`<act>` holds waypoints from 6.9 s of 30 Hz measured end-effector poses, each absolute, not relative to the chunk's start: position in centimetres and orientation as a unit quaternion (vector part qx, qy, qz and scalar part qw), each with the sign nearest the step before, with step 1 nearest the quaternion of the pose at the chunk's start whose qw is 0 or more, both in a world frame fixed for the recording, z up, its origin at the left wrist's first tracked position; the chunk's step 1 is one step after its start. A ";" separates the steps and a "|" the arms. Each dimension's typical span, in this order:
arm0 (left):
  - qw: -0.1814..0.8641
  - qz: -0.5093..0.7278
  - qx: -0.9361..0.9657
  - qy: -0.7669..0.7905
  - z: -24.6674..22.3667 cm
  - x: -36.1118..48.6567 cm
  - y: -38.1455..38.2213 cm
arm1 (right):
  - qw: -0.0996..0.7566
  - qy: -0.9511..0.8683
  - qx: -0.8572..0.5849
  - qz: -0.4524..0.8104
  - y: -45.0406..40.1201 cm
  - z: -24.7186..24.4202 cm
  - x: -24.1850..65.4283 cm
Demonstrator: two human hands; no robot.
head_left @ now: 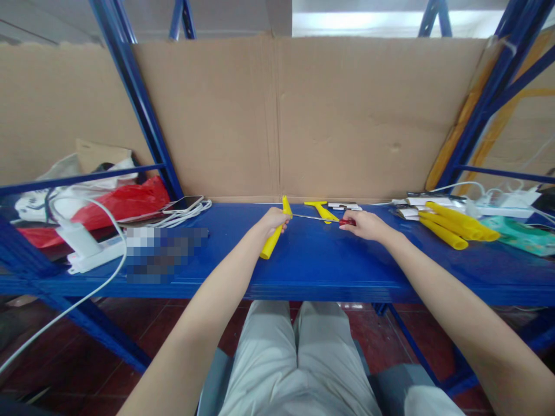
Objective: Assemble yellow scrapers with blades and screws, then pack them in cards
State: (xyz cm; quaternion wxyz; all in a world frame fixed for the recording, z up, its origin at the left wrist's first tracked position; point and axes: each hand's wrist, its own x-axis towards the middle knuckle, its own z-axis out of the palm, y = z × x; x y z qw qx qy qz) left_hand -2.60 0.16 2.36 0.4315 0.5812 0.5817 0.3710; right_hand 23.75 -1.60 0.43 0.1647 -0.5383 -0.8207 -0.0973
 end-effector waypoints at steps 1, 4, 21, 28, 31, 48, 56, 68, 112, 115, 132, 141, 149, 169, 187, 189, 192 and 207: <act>0.432 0.373 0.581 0.581 2.3 -2.6 0.2 | 0.163 -0.828 -0.530 -0.085 -1.6 0.5 23.8; 0.434 0.374 0.579 0.581 2.3 -2.6 0.2 | 0.174 -0.845 -0.503 -0.046 -1.4 0.4 23.9; 0.437 0.371 0.585 0.574 2.3 -2.5 0.1 | 0.158 -0.833 -0.529 -0.031 -1.5 0.4 24.0; 0.431 0.372 0.585 0.578 2.4 -2.5 0.0 | 0.174 -0.804 -0.560 -0.097 -1.2 0.1 23.9; 0.431 0.370 0.587 0.577 2.5 -2.4 -0.1 | 0.170 -0.808 -0.555 -0.102 -1.2 0.2 24.0; 0.431 0.374 0.587 0.575 2.5 -2.4 -0.3 | 0.169 -0.802 -0.559 -0.123 -1.1 0.1 23.9; 0.430 0.374 0.589 0.573 2.4 -2.5 0.0 | 0.157 -0.824 -0.535 -0.096 -1.6 0.7 24.1; 0.431 0.369 0.588 0.577 2.4 -2.4 0.0 | 0.164 -0.794 -0.565 -0.154 -1.9 0.8 23.7; 0.429 0.376 0.587 0.574 2.2 -2.5 0.1 | 0.161 -0.804 -0.560 -0.115 -1.5 0.6 24.1; 0.429 0.375 0.587 0.575 2.2 -2.5 0.2 | 0.162 -0.814 -0.552 -0.079 -1.5 0.6 24.0; 0.422 0.378 0.588 0.578 2.3 -2.5 -0.1 | 0.166 -0.815 -0.547 -0.091 -1.5 0.4 23.8; 0.419 0.376 0.589 0.579 2.5 -2.4 -0.2 | 0.182 -0.829 -0.528 -0.041 -1.2 0.4 23.7; 0.417 0.370 0.594 0.581 2.6 -2.4 -0.4 | 0.191 -0.813 -0.545 -0.075 -0.9 0.2 23.8; 0.413 0.364 0.596 0.584 2.5 -2.3 -0.4 | 0.161 -0.832 -0.529 -0.039 -1.3 0.3 24.0; 0.418 0.368 0.594 0.581 2.4 -2.4 -0.2 | 0.187 -0.826 -0.532 -0.017 -0.8 -0.1 23.9; 0.417 0.364 0.595 0.583 2.4 -2.4 -0.3 | 0.189 -0.820 -0.540 -0.022 -0.7 -0.2 23.8; 0.415 0.362 0.597 0.584 2.4 -2.4 -0.3 | 0.187 -0.823 -0.536 -0.036 -0.8 -0.1 23.8; 0.412 0.368 0.596 0.583 2.5 -2.4 -0.4 | 0.151 -0.839 -0.522 -0.027 -1.7 0.6 23.4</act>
